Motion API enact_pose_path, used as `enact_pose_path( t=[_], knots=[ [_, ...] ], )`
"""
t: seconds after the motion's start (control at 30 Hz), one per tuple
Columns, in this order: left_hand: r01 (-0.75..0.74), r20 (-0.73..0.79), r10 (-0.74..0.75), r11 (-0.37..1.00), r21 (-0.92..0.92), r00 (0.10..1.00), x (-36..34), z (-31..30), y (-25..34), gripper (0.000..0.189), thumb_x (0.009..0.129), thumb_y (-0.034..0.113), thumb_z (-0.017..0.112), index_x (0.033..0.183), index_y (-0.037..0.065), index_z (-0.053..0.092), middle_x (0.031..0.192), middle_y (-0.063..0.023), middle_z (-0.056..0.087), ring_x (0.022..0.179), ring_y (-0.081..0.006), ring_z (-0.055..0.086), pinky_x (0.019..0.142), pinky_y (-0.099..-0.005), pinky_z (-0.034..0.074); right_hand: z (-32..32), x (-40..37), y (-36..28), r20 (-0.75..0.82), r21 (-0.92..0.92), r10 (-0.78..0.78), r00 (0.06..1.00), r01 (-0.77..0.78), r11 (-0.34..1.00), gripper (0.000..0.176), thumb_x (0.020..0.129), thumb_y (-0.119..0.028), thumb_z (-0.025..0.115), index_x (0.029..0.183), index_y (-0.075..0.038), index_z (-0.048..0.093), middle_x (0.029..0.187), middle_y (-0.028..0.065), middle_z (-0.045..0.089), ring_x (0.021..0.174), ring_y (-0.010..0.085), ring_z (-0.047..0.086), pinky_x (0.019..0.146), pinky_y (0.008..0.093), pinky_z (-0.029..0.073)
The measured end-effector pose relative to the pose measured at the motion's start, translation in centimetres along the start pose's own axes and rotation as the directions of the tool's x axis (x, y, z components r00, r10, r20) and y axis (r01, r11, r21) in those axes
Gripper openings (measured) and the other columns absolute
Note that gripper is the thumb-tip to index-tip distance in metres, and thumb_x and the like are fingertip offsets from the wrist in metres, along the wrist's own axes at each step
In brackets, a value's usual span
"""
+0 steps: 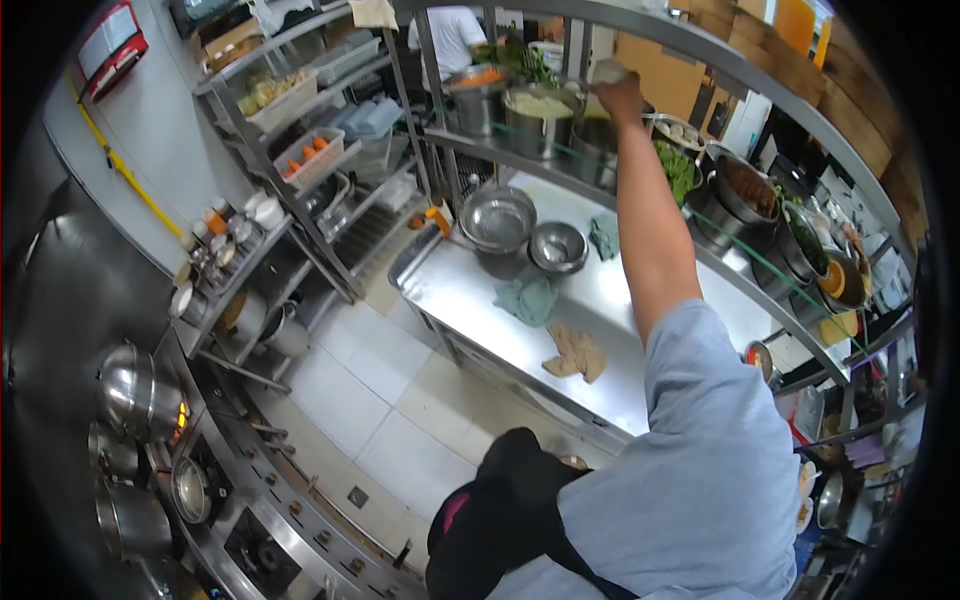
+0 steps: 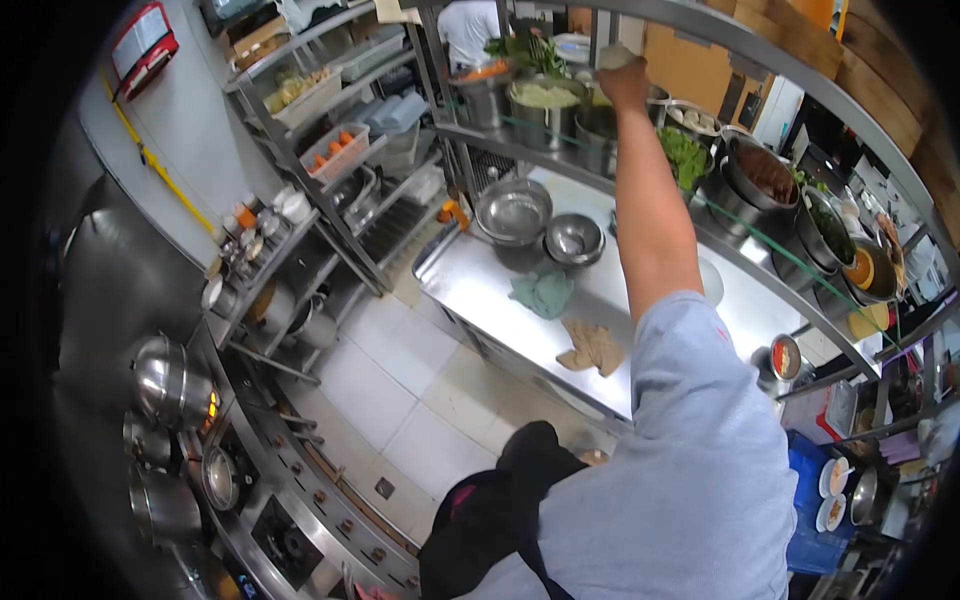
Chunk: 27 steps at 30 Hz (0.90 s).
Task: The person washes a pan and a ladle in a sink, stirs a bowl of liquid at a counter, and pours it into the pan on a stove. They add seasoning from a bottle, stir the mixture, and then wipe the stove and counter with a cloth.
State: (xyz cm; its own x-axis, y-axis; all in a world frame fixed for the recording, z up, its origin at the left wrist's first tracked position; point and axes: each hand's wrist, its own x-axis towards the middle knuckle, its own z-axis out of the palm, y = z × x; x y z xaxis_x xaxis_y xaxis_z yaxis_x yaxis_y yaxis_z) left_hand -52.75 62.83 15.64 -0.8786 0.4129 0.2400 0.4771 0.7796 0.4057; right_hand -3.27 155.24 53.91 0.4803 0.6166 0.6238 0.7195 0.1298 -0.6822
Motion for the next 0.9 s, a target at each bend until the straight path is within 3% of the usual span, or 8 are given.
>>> enact_pose_path(
  t=[0.1,0.2,0.3,0.43,0.53,0.77,0.83,0.9],
  knots=[
    [0.13,0.083,-0.126,0.99,-0.047,0.989,-0.2,-1.1,2.5,0.051,0.098,0.013,0.054,0.146,-0.001,0.047,0.112,-0.0286,0.066,0.097,-0.0416,0.063,0.088,-0.045,0.05,-4.5,-3.4,-3.7,0.022,-0.01,-0.027,0.999,0.027,1.0,0.089,0.069,-0.036,0.084,0.14,0.001,0.045,0.13,0.027,0.061,0.123,0.0423,0.058,0.103,0.0462,0.048],
    [0.068,0.09,-0.067,0.998,0.0,0.994,-0.7,-0.3,1.9,0.049,0.098,0.012,0.054,0.145,0.0,0.049,0.111,-0.0287,0.067,0.095,-0.0412,0.064,0.088,-0.044,0.05,-7.7,-14.8,-5.9,-0.297,0.175,-0.428,0.853,0.49,0.854,0.048,0.083,-0.018,0.073,0.125,0.0,0.06,0.12,0.0213,0.067,0.111,0.0379,0.065,0.095,0.043,0.051],
    [0.045,0.102,-0.045,0.999,0.001,0.994,-0.7,-0.9,3.2,0.046,0.099,0.011,0.055,0.144,-0.001,0.051,0.11,-0.029,0.067,0.093,-0.0407,0.064,0.086,-0.0429,0.051,-8.7,-31.4,-1.3,0.114,0.298,-0.597,0.794,0.546,0.783,0.036,0.08,-0.002,0.064,0.115,-0.006,0.064,0.11,0.0172,0.066,0.102,0.0381,0.064,0.091,0.0439,0.052],
    [0.07,0.225,-0.024,0.978,-0.197,0.974,-0.2,0.2,0.8,0.058,0.094,0.007,0.056,0.149,-0.001,0.042,0.093,-0.014,0.063,0.076,-0.0269,0.058,0.072,-0.0335,0.048,-6.3,-47.6,17.2,0.713,-0.307,0.027,0.701,0.276,0.911,0.047,0.088,-0.015,0.062,0.133,-0.008,0.055,0.146,0.0186,0.049,0.137,0.0421,0.042,0.112,0.0533,0.036],
    [0.042,0.188,-0.037,0.999,-0.021,0.982,-0.5,-3.4,7.6,0.043,0.1,0.01,0.054,0.14,-0.002,0.053,0.11,-0.0296,0.067,0.091,-0.0391,0.064,0.084,-0.0423,0.05,-7.4,-52.8,23.1,0.671,-0.377,-0.028,0.741,0.374,0.848,0.051,0.093,-0.022,0.058,0.142,-0.008,0.05,0.155,0.0181,0.04,0.142,0.0451,0.033,0.113,0.0611,0.03],
    [0.106,0.306,-0.128,0.99,0.089,0.943,-0.3,-2.1,6.1,0.041,0.101,0.013,0.054,0.139,-0.003,0.054,0.111,-0.0307,0.066,0.09,-0.0362,0.064,0.085,-0.0413,0.049,-1.4,-50.7,24.5,0.44,-0.546,0.148,0.886,0.132,0.827,0.051,0.097,-0.025,0.053,0.145,-0.008,0.047,0.157,0.0187,0.037,0.146,0.0427,0.029,0.115,0.0618,0.024],
    [0.091,0.313,-0.005,0.961,-0.261,0.95,-0.7,-0.4,5.0,0.052,0.096,0.007,0.055,0.147,-0.002,0.045,0.086,-0.0063,0.053,0.072,-0.0145,0.046,0.068,-0.0267,0.042,-0.5,-50.9,22.7,0.589,-0.459,0.112,0.8,0.217,0.862,0.05,0.096,-0.022,0.054,0.144,-0.009,0.048,0.155,0.0196,0.039,0.143,0.0443,0.033,0.114,0.0604,0.027],
    [0.111,0.285,-0.008,0.931,-0.348,0.958,-1.1,1.2,3.3,0.045,0.101,0.013,0.054,0.142,-0.004,0.05,0.088,-0.008,0.059,0.076,-0.0166,0.053,0.072,-0.03,0.048,-3.4,-52.0,19.5,0.714,-0.083,-0.254,0.652,0.439,0.895,0.049,0.093,-0.017,0.056,0.141,-0.008,0.053,0.15,0.0208,0.046,0.14,0.0435,0.039,0.116,0.0587,0.026]
  ],
)
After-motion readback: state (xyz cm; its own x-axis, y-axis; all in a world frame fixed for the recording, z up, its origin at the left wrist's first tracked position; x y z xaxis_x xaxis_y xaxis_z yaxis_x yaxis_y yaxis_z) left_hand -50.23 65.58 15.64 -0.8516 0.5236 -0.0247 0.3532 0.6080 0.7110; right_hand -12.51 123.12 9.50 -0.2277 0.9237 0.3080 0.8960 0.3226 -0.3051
